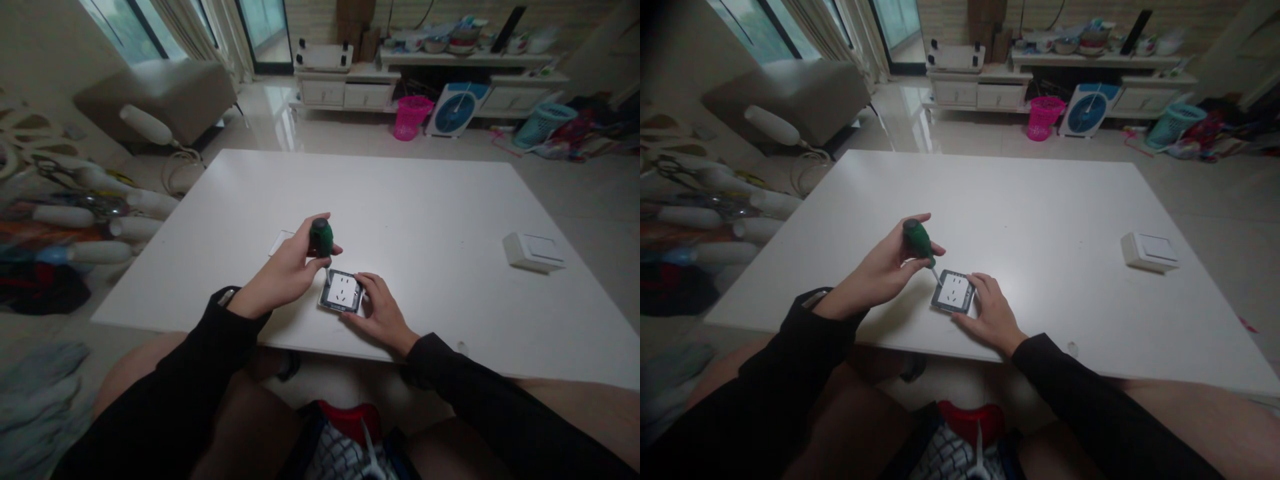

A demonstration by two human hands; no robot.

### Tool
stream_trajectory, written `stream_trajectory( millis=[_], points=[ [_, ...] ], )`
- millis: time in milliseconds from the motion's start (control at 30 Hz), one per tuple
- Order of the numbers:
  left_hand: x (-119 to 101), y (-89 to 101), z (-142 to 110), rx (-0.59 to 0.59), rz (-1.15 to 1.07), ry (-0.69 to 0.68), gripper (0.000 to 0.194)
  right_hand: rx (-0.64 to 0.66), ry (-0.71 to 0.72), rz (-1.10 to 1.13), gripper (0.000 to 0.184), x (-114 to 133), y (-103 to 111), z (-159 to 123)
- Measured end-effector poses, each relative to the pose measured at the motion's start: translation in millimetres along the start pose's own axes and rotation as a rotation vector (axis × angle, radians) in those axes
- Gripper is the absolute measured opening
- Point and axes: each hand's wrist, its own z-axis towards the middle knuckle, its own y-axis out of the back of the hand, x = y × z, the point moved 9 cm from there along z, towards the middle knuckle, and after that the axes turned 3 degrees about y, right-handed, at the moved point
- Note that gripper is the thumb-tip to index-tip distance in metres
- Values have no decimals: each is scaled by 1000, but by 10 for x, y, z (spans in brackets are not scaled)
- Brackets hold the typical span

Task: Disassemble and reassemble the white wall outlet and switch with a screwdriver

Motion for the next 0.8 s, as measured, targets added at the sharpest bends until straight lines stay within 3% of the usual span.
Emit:
stream_trajectory(
  millis=[333, 500, 633, 800],
  points=[
    [-108, -76, -12, -109, 155, -79, 44, -7, 3, 5, 83, -1, -2, -2],
    [-133, 19, -1, -146, 210, -95, 44, -9, 7, 3, 83, 11, 3, -1],
    [-68, 66, 16, -96, 119, -48, 56, -3, -1, 1, 82, 19, 8, 4],
    [-68, -13, 5, 32, -9, -37, 52, -5, 0, 2, 82, 15, 6, 6]
  ],
)
